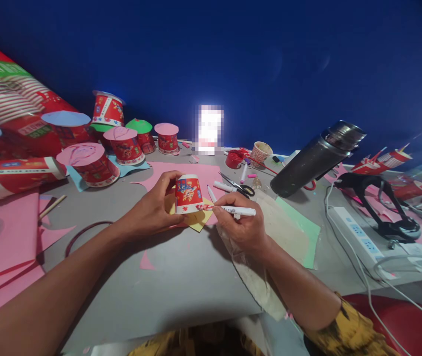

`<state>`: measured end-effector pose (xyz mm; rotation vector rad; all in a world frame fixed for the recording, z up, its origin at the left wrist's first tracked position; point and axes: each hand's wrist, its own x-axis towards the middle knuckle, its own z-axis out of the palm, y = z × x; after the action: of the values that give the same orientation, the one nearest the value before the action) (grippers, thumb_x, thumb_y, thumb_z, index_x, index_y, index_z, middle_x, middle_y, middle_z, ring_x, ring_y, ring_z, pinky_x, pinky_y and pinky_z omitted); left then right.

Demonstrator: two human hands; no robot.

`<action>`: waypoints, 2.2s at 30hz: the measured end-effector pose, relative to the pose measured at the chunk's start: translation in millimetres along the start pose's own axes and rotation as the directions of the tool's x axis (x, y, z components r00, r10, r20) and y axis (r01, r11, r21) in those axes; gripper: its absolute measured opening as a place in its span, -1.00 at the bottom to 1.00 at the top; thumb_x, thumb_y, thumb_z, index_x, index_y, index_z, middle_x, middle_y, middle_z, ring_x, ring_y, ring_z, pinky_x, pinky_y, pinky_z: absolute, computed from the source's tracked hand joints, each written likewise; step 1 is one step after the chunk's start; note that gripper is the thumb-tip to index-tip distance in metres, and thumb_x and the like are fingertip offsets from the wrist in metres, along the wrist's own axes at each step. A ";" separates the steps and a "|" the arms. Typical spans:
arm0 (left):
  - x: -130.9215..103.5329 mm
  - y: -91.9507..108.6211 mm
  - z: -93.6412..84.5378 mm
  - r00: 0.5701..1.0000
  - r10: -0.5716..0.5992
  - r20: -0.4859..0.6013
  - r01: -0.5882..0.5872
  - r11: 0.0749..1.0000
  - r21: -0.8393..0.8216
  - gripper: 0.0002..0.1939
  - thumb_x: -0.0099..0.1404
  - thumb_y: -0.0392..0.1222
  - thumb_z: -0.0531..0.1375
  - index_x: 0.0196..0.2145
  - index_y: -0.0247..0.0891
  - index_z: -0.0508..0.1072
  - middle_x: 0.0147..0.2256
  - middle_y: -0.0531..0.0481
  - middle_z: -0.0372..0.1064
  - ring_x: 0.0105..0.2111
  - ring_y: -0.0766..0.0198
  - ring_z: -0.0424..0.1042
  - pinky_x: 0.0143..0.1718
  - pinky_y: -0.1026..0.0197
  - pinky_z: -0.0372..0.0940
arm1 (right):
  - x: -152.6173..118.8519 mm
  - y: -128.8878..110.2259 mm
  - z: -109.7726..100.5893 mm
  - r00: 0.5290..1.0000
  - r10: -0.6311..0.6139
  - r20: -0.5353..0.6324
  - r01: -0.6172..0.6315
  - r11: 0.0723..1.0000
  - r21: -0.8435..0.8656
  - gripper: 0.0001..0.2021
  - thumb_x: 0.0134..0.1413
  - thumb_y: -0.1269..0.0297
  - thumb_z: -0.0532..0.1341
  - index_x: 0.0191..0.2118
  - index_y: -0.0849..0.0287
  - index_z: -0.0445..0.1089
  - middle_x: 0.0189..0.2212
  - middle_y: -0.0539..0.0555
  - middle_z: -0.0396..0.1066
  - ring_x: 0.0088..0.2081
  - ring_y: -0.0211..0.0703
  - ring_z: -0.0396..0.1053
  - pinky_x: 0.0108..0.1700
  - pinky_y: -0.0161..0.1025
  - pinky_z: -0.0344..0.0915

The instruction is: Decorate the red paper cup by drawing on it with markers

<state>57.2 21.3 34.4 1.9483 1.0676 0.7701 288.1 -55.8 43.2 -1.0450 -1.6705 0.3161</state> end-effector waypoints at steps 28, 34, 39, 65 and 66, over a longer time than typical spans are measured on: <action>-0.2 5.0 0.2 1.000 -0.011 0.005 0.011 1.000 -0.009 -0.05 0.03 0.14 0.55 0.26 -0.06 0.22 0.23 -0.20 0.39 0.23 -0.21 0.45 0.21 -0.20 0.44 | 2.7 -3.6 -4.3 0.999 0.038 -0.034 -0.040 0.998 -0.056 -0.86 0.21 0.34 0.27 -0.39 0.12 0.49 -0.50 -0.03 0.55 -0.55 -0.29 0.37 -0.46 -0.32 0.29; -0.7 7.1 -0.1 0.999 -0.033 0.016 0.034 0.999 -0.021 -0.04 0.02 0.16 0.54 0.26 -0.10 0.22 0.20 -0.19 0.40 0.16 -0.17 0.50 0.10 -0.14 0.50 | 1.8 -2.2 -1.7 0.999 0.043 -0.010 -0.043 0.998 -0.055 -0.85 0.22 0.33 0.26 -0.39 0.11 0.50 -0.51 -0.02 0.56 -0.52 -0.27 0.42 -0.43 -0.31 0.31; -1.7 8.0 -0.2 0.998 -0.052 0.031 0.053 0.998 -0.028 -0.02 0.03 0.21 0.54 0.25 -0.11 0.20 0.20 -0.19 0.38 0.18 -0.18 0.48 0.10 -0.12 0.50 | 1.6 -1.3 -2.2 0.998 0.056 -0.003 -0.056 0.996 -0.068 -0.85 0.21 0.33 0.26 -0.41 0.10 0.47 -0.51 -0.02 0.54 -0.53 -0.26 0.40 -0.44 -0.30 0.29; -3.5 10.0 0.5 0.998 -0.055 0.022 0.056 0.998 -0.029 -0.04 0.04 0.16 0.54 0.27 -0.08 0.22 0.21 -0.20 0.41 0.16 -0.18 0.50 0.07 -0.11 0.51 | 2.6 -3.6 -3.7 0.999 0.049 -0.016 -0.050 0.997 -0.051 -0.87 0.21 0.33 0.27 -0.39 0.11 0.49 -0.49 -0.02 0.55 -0.54 -0.27 0.39 -0.45 -0.31 0.29; -3.7 10.9 0.8 0.998 -0.061 0.024 0.061 0.998 -0.031 -0.04 0.04 0.16 0.54 0.27 -0.08 0.22 0.21 -0.20 0.41 0.17 -0.19 0.50 0.07 -0.10 0.51 | 3.2 -3.8 -4.2 0.999 0.046 -0.018 -0.046 0.998 -0.051 -0.87 0.21 0.33 0.27 -0.39 0.11 0.49 -0.50 -0.03 0.55 -0.54 -0.28 0.38 -0.46 -0.31 0.28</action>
<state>60.6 14.0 42.7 1.8851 1.0896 0.7249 289.9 -56.8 49.4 -1.1230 -1.6492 0.2946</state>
